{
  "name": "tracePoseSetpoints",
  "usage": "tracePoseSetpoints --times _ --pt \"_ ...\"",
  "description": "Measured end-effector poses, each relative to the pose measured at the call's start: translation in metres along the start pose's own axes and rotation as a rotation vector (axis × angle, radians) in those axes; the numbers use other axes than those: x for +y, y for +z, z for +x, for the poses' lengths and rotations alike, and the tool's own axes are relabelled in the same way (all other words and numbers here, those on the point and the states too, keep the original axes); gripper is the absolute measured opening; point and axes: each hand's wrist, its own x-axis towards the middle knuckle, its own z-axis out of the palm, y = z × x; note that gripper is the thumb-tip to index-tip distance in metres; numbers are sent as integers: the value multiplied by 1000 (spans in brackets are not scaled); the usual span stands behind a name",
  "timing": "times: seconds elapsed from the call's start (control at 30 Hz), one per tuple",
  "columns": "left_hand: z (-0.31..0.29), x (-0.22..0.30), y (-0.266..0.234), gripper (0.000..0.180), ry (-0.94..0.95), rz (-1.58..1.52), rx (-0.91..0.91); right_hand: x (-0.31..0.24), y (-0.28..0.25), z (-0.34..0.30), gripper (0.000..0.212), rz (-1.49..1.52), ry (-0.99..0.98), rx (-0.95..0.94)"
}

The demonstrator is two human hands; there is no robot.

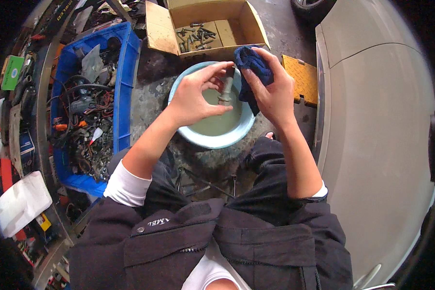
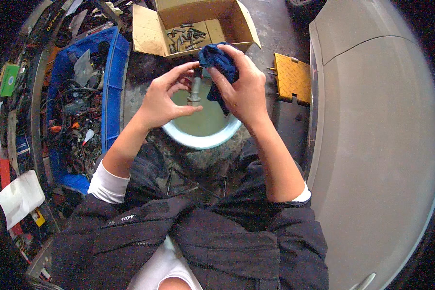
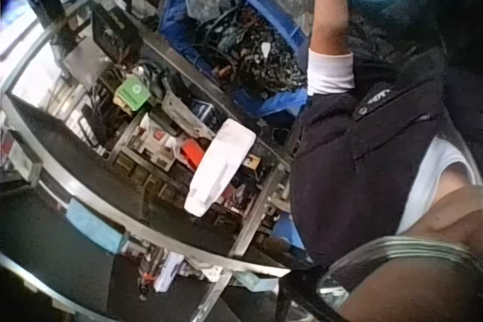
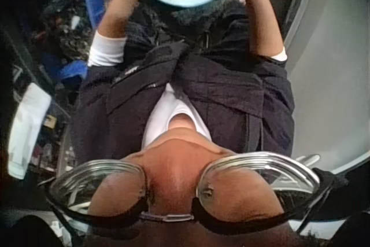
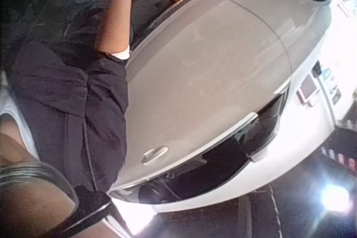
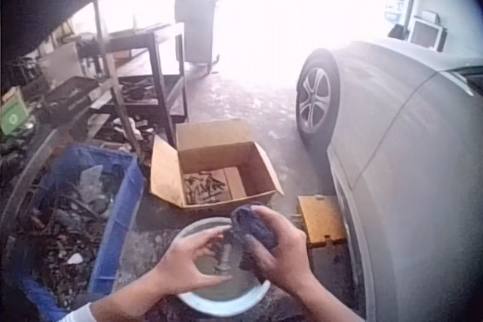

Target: The person repeatedly picks small metal parts from a blue bin, wipes them with a blue cloth, and dips the cloth into a basin of water. The person continues this cycle throughout the clip.

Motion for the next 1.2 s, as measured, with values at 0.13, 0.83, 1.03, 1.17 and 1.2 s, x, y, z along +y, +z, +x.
tracePoseSetpoints --times 0.13,0.83,1.03,1.17,1.2 --pt "1 -3 -8 89 6 85 75 -11 5 -13 55 -165 -251 -216" --pt "0 -3 -25 93 -39 42 100 -14 6 -12 48 -117 -144 -484" --pt "3 1 -25 94 -51 -184 9 -3 -10 -3 44 115 -21 -353" --pt "2 4 -12 99 100 -130 -51 -1 1 -5 42 362 168 -153" --pt "2 0 -11 97 95 -179 -46 -3 3 -7 43 414 191 -168"
